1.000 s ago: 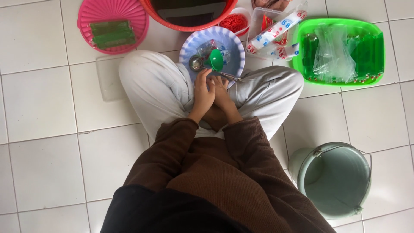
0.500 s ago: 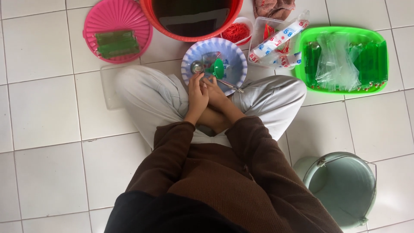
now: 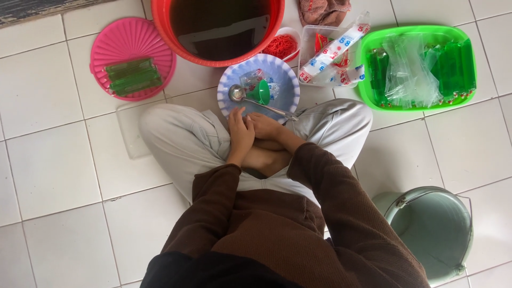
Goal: Filling small plastic tubes with liquid using a ladle and funnel, then sealing them by tying a knot.
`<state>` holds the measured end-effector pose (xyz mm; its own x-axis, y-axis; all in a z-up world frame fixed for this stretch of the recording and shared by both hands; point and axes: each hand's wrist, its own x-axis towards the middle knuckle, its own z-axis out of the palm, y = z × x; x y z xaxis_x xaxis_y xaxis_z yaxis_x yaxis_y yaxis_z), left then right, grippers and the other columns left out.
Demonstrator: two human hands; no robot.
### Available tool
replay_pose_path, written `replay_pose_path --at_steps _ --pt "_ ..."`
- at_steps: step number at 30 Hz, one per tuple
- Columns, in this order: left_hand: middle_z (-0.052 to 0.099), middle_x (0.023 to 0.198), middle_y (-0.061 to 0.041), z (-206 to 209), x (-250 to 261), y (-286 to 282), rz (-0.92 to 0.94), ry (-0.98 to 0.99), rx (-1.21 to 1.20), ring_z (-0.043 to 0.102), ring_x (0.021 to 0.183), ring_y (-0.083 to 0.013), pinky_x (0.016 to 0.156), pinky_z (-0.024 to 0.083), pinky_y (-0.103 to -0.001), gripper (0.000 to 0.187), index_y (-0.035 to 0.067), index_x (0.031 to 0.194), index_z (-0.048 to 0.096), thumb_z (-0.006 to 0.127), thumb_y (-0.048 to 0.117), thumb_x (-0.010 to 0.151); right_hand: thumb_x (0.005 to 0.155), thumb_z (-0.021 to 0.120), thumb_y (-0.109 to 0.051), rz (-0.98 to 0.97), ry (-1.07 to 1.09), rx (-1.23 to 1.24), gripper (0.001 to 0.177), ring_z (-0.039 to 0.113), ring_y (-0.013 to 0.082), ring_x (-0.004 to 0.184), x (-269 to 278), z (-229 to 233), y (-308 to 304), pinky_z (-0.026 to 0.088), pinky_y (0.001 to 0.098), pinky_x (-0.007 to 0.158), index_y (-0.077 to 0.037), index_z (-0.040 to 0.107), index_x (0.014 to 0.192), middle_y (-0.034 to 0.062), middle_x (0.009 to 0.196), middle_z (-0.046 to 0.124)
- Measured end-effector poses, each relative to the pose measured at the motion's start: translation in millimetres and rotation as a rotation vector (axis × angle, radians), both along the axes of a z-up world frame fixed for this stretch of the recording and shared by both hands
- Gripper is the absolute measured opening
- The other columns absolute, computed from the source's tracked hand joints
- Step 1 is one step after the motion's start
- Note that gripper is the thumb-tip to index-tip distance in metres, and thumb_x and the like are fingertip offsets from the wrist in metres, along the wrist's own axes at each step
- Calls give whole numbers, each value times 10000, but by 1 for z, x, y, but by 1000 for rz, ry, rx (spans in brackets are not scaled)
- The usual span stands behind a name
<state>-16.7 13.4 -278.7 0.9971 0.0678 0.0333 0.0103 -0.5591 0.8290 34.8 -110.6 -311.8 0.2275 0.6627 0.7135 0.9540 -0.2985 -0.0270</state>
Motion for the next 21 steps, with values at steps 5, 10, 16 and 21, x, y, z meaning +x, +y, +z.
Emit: replay_pose_path --at_steps 5,10,16,21 --pt "367 1452 -228 10 -4 3 -24 -3 -44 372 1394 -470 1099 412 -610 360 83 1425 481 467 129 1068 987 547 -86 -30 -23 -5 209 566 282 823 -8 -61 -4 488 393 781 -14 674 837 65 820 550" --pt "421 1407 -209 13 7 1 -38 -77 -28 446 1329 -451 1061 429 -613 333 85 1390 520 465 109 1062 936 554 -160 49 60 -92 322 506 240 657 -28 50 -6 479 392 687 -83 617 630 15 634 463" --pt "461 1360 -220 11 29 -17 -89 -160 -31 481 1289 -454 1049 427 -611 318 54 1358 542 494 42 1044 881 649 -216 -130 38 -188 317 466 187 561 -25 -25 -21 450 325 549 -136 577 583 -18 541 447" --pt "584 1224 -153 -1 56 -71 -225 -270 -107 612 1155 -417 943 531 -506 323 75 1299 601 556 12 986 829 686 -216 -314 297 -223 231 618 244 556 -30 19 -64 536 346 580 -89 672 637 37 525 587"
